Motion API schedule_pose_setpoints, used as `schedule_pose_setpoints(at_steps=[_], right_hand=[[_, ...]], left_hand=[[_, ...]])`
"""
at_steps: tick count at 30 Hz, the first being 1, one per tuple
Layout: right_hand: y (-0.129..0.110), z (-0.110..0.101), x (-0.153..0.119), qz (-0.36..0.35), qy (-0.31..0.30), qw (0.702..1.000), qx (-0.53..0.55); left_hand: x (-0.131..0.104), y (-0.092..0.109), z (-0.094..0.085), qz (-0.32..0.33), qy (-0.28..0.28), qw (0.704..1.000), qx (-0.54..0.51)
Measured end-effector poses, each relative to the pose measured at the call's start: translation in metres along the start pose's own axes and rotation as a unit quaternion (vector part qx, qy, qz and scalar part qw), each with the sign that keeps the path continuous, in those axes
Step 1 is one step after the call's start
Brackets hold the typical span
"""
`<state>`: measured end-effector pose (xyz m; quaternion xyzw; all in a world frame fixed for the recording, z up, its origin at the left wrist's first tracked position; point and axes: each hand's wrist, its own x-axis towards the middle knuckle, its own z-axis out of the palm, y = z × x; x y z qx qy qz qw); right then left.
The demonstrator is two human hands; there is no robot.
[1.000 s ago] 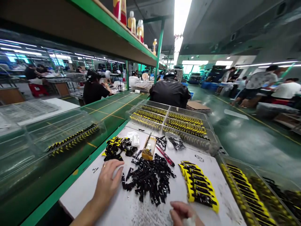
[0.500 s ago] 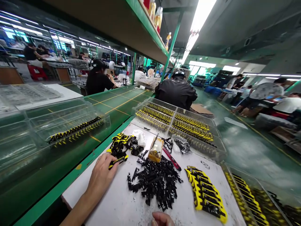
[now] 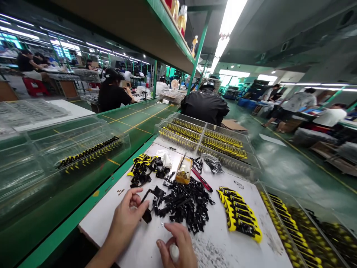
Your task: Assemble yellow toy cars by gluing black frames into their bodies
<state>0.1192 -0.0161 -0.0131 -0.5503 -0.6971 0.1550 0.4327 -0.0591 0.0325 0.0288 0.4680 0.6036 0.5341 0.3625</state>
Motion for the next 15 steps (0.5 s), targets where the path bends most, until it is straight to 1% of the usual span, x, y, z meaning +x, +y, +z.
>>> schedule_pose_setpoints(at_steps=[2, 4, 7, 9, 11, 12, 13, 15], right_hand=[[-0.001, 0.002, 0.000, -0.071, -0.011, 0.997, -0.010], [-0.002, 0.000, -0.004, -0.113, -0.005, 0.993, -0.035], [-0.005, -0.007, -0.016, -0.130, 0.004, 0.989, -0.068], [-0.008, -0.013, -0.025, -0.128, 0.012, 0.989, -0.078], [-0.011, -0.018, -0.032, -0.109, 0.040, 0.990, -0.078], [-0.012, -0.021, -0.035, -0.083, 0.059, 0.992, -0.074], [-0.014, -0.023, -0.036, -0.043, 0.077, 0.994, -0.068], [-0.017, -0.029, -0.038, 0.076, 0.091, 0.992, -0.039]], left_hand=[[-0.019, 0.001, 0.013, -0.051, -0.038, 0.995, -0.071], [-0.034, -0.001, 0.023, -0.090, -0.071, 0.986, -0.120], [-0.049, -0.005, 0.031, -0.130, -0.116, 0.973, -0.153], [-0.054, -0.008, 0.033, -0.136, -0.140, 0.968, -0.156], [-0.057, -0.008, 0.032, -0.123, -0.160, 0.968, -0.150], [-0.058, -0.008, 0.031, -0.113, -0.170, 0.969, -0.141], [-0.059, -0.008, 0.029, -0.102, -0.177, 0.971, -0.126], [-0.061, -0.007, 0.022, -0.068, -0.165, 0.981, -0.072]])
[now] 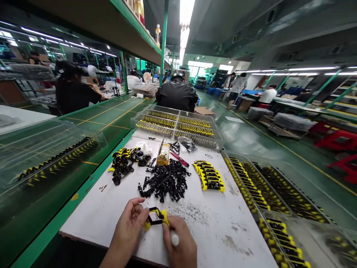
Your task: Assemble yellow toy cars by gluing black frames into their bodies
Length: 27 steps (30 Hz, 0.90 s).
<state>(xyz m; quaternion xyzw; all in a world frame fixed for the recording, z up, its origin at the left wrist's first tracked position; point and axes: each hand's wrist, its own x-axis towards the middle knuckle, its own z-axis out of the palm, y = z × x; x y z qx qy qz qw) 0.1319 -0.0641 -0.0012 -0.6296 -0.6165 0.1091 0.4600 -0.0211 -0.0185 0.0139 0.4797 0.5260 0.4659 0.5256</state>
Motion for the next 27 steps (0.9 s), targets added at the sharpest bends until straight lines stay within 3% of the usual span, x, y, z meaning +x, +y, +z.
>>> schedule_pose_setpoints(at_steps=[3, 6, 8, 11, 14, 18, 22, 24, 27], right_hand=[[-0.002, -0.009, -0.002, 0.191, -0.037, 0.979, 0.067], [0.000, -0.016, -0.007, 0.274, -0.072, 0.948, 0.146], [0.003, -0.019, -0.007, 0.285, -0.100, 0.936, 0.182], [0.012, -0.027, 0.005, 0.280, -0.110, 0.938, 0.170], [0.025, -0.033, 0.032, 0.255, -0.080, 0.961, 0.067], [0.042, -0.026, 0.064, 0.147, -0.067, 0.985, -0.058], [0.047, -0.014, 0.076, 0.056, -0.086, 0.991, -0.089], [0.045, -0.013, 0.078, 0.060, -0.094, 0.990, -0.086], [0.041, -0.019, 0.081, 0.169, -0.128, 0.977, -0.026]], left_hand=[[-0.004, -0.001, -0.009, 0.052, 0.006, 0.995, 0.088], [-0.007, -0.007, -0.011, 0.036, -0.142, 0.987, 0.063], [-0.007, -0.012, -0.009, 0.010, -0.199, 0.980, 0.019], [-0.004, -0.017, -0.006, -0.014, -0.140, 0.990, -0.023], [0.003, -0.015, -0.011, -0.041, -0.079, 0.994, -0.061], [0.008, -0.007, -0.023, -0.067, -0.038, 0.993, -0.092], [0.007, -0.005, -0.030, -0.064, -0.004, 0.995, -0.080], [0.007, -0.008, -0.031, -0.057, -0.001, 0.996, -0.070], [0.008, -0.012, -0.032, -0.042, -0.008, 0.998, -0.054]])
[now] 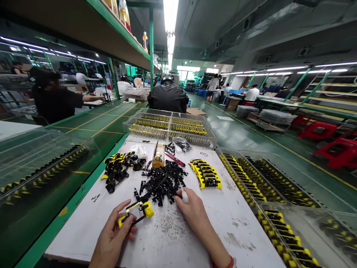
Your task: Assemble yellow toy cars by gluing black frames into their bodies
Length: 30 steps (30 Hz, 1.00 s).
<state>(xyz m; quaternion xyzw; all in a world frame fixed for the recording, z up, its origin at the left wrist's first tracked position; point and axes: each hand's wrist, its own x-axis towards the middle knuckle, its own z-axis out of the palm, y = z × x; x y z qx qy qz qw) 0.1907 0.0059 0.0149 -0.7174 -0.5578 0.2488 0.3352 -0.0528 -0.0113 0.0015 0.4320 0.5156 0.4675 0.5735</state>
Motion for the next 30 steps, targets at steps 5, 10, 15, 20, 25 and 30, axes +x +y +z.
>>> schedule_pose_setpoints(at_steps=[5, 10, 15, 20, 25, 30], right_hand=[[-0.006, -0.016, -0.008, 0.099, -0.129, 0.965, 0.206], [-0.018, -0.020, -0.022, 0.084, -0.251, 0.908, 0.324], [-0.026, -0.016, -0.027, 0.082, -0.344, 0.863, 0.361], [-0.025, -0.015, -0.024, 0.049, -0.312, 0.892, 0.324], [-0.016, -0.019, -0.027, -0.087, -0.137, 0.976, 0.148], [-0.018, -0.018, -0.041, -0.290, -0.045, 0.955, -0.044]], left_hand=[[0.001, -0.001, 0.006, 0.053, -0.059, 0.995, 0.064], [0.003, 0.008, 0.022, 0.151, -0.125, 0.970, 0.143], [0.000, 0.014, 0.038, 0.184, -0.155, 0.952, 0.190], [-0.002, 0.011, 0.042, 0.172, -0.118, 0.961, 0.180], [0.000, 0.005, 0.043, 0.169, -0.071, 0.967, 0.179], [-0.001, 0.003, 0.046, 0.179, -0.055, 0.965, 0.183]])
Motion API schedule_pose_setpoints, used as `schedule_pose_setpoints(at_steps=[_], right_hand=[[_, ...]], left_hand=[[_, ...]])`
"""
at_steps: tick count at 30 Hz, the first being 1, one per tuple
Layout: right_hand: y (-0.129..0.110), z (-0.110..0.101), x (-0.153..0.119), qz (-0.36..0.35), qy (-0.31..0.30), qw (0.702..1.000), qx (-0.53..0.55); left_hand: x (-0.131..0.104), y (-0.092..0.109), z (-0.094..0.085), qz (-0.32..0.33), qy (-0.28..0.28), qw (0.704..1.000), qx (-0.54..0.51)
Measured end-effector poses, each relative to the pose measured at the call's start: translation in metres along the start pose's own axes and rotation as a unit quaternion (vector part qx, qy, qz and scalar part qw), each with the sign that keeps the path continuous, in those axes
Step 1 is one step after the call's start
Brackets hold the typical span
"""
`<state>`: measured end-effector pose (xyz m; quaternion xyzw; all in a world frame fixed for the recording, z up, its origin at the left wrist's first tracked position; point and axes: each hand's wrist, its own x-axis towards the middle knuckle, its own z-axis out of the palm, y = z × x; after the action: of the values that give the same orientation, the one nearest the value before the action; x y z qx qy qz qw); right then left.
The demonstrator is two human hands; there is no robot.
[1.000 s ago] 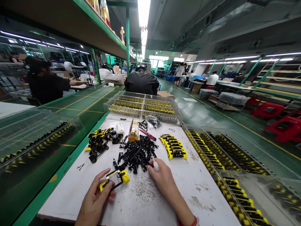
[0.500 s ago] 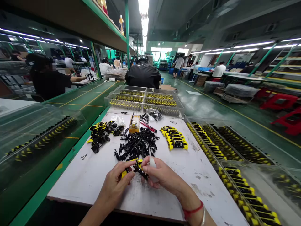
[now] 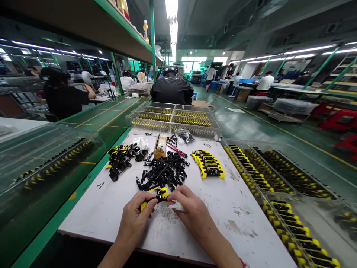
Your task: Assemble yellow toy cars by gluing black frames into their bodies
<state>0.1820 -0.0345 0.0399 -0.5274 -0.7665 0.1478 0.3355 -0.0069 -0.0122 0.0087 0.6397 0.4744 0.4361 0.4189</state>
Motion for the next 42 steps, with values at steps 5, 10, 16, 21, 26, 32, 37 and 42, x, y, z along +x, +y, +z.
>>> schedule_pose_setpoints(at_steps=[5, 10, 16, 21, 26, 32, 37, 42], right_hand=[[-0.006, 0.007, -0.004, -0.075, 0.019, 0.989, -0.122], [0.000, 0.015, -0.008, -0.097, 0.011, 0.978, -0.185], [0.005, 0.010, -0.013, -0.099, 0.008, 0.981, -0.168], [0.009, -0.005, -0.018, -0.093, 0.041, 0.985, -0.138], [0.009, -0.005, -0.023, -0.137, 0.048, 0.980, -0.135], [0.011, 0.008, -0.022, -0.139, 0.036, 0.983, -0.118], [0.017, 0.017, -0.020, -0.138, 0.051, 0.983, -0.108], [0.021, 0.020, -0.021, -0.136, 0.058, 0.982, -0.118]], left_hand=[[-0.001, 0.001, 0.000, 0.006, -0.005, 1.000, 0.009], [-0.001, 0.001, 0.002, 0.018, -0.002, 1.000, 0.018], [-0.001, 0.002, -0.001, 0.010, -0.031, 0.999, -0.002], [-0.002, 0.000, -0.007, -0.073, -0.081, 0.986, -0.123], [0.001, -0.005, -0.002, -0.160, -0.105, 0.947, -0.257], [0.001, -0.009, 0.006, -0.195, -0.118, 0.913, -0.338], [-0.001, -0.007, 0.005, -0.203, -0.118, 0.923, -0.306], [-0.003, -0.008, 0.006, -0.169, -0.117, 0.924, -0.321]])
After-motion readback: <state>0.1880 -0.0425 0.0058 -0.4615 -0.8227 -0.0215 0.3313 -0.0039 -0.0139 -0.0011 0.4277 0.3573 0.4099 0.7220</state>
